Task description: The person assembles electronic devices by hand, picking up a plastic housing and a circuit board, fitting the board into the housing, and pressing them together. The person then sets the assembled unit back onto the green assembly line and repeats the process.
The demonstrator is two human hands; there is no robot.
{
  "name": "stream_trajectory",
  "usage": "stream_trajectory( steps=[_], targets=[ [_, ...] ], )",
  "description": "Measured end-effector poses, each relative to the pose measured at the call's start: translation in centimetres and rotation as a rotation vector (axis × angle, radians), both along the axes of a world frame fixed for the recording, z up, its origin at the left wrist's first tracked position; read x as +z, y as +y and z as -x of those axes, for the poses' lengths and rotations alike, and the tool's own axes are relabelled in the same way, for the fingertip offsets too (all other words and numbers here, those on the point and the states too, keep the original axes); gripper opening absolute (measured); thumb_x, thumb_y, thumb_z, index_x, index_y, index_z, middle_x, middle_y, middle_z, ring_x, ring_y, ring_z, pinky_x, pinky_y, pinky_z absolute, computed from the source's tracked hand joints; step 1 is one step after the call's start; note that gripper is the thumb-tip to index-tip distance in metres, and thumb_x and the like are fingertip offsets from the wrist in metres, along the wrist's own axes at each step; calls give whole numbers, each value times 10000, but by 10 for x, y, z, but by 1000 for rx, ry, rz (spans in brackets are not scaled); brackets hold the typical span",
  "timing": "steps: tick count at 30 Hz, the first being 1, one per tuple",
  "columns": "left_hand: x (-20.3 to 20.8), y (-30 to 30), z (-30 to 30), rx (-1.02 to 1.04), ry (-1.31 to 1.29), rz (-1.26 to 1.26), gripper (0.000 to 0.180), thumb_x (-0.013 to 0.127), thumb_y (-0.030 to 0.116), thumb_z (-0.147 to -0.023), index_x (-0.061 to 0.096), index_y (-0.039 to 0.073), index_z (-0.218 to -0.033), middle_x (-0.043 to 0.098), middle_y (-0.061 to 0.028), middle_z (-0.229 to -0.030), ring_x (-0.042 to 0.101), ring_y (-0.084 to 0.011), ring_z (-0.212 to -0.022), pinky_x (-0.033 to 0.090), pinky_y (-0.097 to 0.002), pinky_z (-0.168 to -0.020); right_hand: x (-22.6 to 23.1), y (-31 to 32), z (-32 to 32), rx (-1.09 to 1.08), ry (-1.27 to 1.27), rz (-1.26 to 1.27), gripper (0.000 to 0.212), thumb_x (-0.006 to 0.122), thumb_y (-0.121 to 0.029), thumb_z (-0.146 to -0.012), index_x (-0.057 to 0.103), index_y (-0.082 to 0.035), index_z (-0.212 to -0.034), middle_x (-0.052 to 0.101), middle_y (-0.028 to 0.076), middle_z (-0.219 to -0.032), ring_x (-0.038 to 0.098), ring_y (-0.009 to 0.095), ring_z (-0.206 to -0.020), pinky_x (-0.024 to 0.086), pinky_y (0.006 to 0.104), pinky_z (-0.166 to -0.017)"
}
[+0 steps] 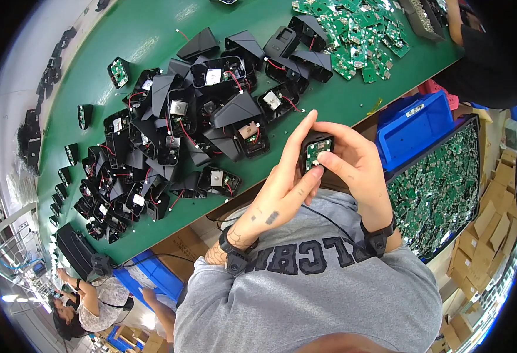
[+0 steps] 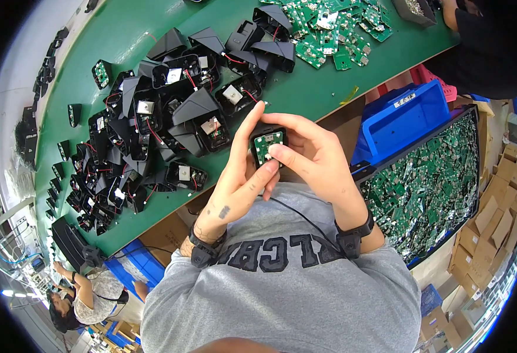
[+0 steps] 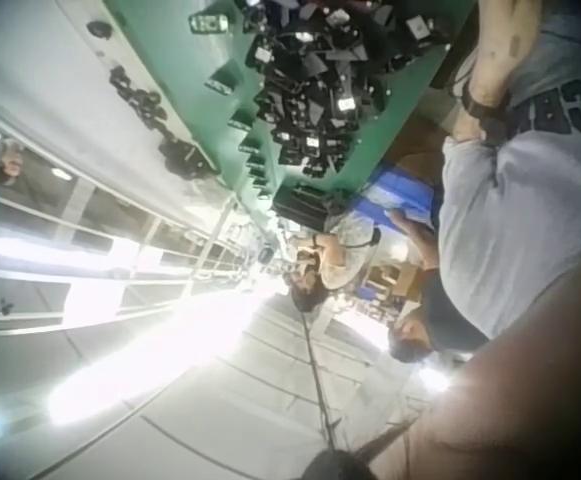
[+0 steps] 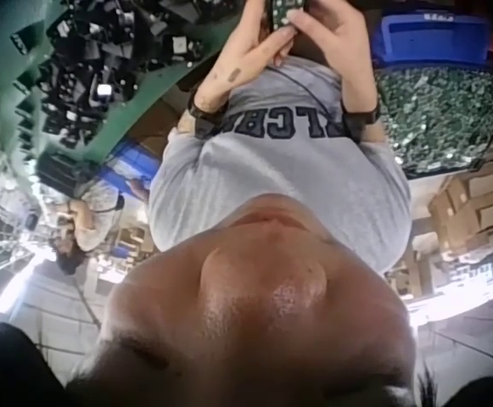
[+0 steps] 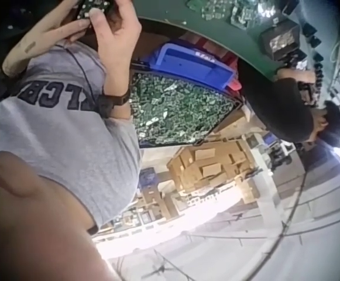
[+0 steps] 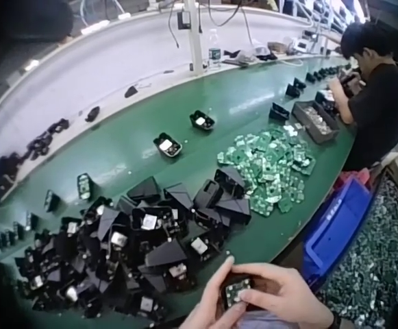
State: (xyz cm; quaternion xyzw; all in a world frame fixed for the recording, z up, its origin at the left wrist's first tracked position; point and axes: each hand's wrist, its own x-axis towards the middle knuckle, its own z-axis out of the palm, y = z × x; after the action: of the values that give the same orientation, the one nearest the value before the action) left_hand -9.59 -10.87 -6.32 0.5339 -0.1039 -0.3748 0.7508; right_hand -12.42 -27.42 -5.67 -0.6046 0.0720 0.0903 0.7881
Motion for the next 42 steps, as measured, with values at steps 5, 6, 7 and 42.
stream_trajectory(
  steps=[5, 6, 7, 42],
  targets=[
    [6, -1, -3, -16, 4, -44, 749, 479, -8, -945, 32, 155, -1523, 536, -81, -1029, 485, -63, -557, 423, -209, -442, 2, 1, -1, -37, -11, 17, 422, 604, 1, -889, 512, 37, -1299, 627, 87, -1085, 596, 119, -963, 493, 268, -844],
    [6, -2, -3, -5, -40, -114, 754, 481, -10, -944, 26, 153, -1523, 550, -99, -1055, 486, -62, -533, 420, -209, -424, 2, 1, -1, -56, -14, 34, 419, 609, 3, -885, 520, 37, -1293, 633, 85, -1068, 599, 117, -956, 495, 268, -840],
    [5, -3, -2, -5, -42, -114, 754, 481, -10, -944, 26, 153, -1523, 550, -99, -1055, 486, -62, -533, 420, -209, -424, 2, 1, -1, -56, -16, 34, 419, 609, 3, -885, 520, 37, -1293, 633, 85, -1068, 599, 117, -956, 495, 268, -840],
    [47, 33, -67, 351, -513, -33, 535, 552, -39, -871, 363, 91, -1355, 558, -109, -1174, 584, -132, -885, 470, -237, -756, 93, -27, -43, -278, -682, 470, 337, 501, -266, -944, 553, 17, -1122, 643, 136, -1052, 643, 240, -989, 512, 304, -863]
  ],
)
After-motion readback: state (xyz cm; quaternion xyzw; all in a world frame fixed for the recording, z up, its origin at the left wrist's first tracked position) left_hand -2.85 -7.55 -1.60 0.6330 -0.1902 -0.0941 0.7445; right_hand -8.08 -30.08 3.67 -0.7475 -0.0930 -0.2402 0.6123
